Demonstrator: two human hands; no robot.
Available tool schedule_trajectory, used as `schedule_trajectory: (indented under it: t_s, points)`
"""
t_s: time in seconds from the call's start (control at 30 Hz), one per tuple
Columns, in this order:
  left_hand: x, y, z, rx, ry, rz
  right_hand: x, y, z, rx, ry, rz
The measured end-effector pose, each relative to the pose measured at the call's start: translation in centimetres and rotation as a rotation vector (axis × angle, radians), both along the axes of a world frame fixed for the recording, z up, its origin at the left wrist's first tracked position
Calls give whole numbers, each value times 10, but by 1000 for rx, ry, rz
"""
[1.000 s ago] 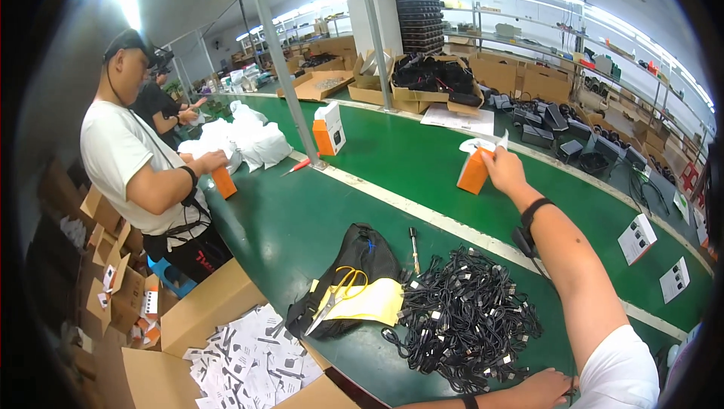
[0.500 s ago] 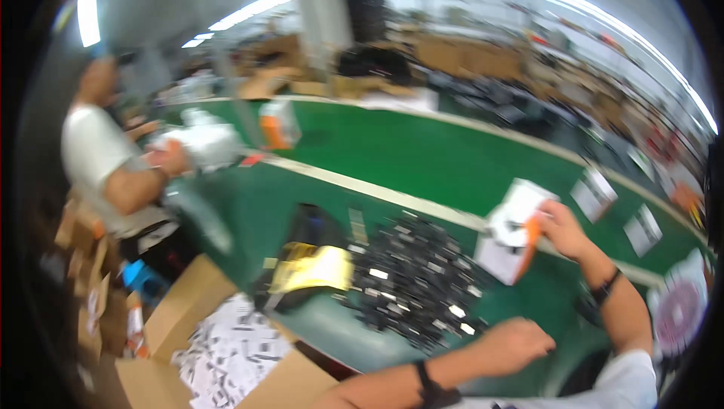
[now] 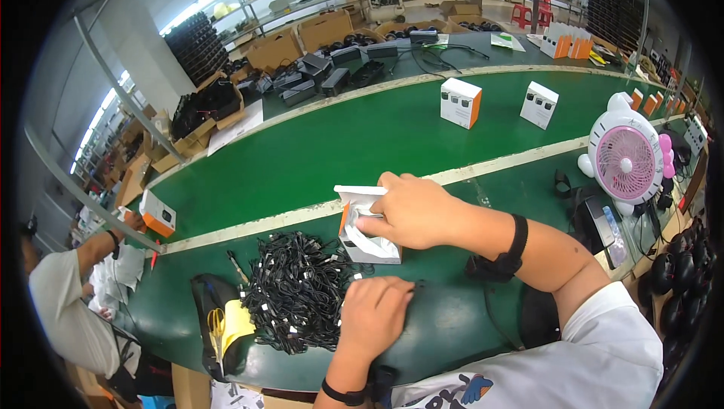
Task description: Packaging electronic components, including cables and adapters, into branded boxes on an assembly line.
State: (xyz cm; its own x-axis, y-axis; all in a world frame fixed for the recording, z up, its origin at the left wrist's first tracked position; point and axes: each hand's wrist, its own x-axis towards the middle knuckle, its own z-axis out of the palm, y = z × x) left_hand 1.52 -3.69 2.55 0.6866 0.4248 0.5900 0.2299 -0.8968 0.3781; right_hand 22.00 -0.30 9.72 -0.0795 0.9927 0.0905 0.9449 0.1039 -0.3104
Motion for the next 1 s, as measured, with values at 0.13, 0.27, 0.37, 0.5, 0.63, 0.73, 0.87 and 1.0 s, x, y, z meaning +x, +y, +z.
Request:
schedule_trajectory:
  t_s: [0.13, 0.27, 0.37, 0.5, 0.63, 0.73, 0.87, 1.0]
  points:
    - [-9, 35, 7, 119, 115, 62, 5, -4, -19, 150, 127, 96]
    - [0, 66, 24, 159, 130, 150, 14, 12, -41, 246, 156, 150]
    - [10, 72, 33, 38, 335, 370, 16, 22, -53, 631, 114, 341]
    - [13, 72, 57, -76, 483, 467, 11, 15, -50, 347, 576, 239]
    - [13, 63, 72, -131, 400, 488, 17, 18, -50, 220, 629, 257]
    - [33, 44, 54, -93, -6, 617, 14, 27, -67, 423, 648, 310]
    - [57, 33, 27, 183, -216, 551, 9, 23, -83, 661, 753, 299]
    - [59, 55, 16, 214, -217, 510, 2, 11, -80, 480, 979, 30]
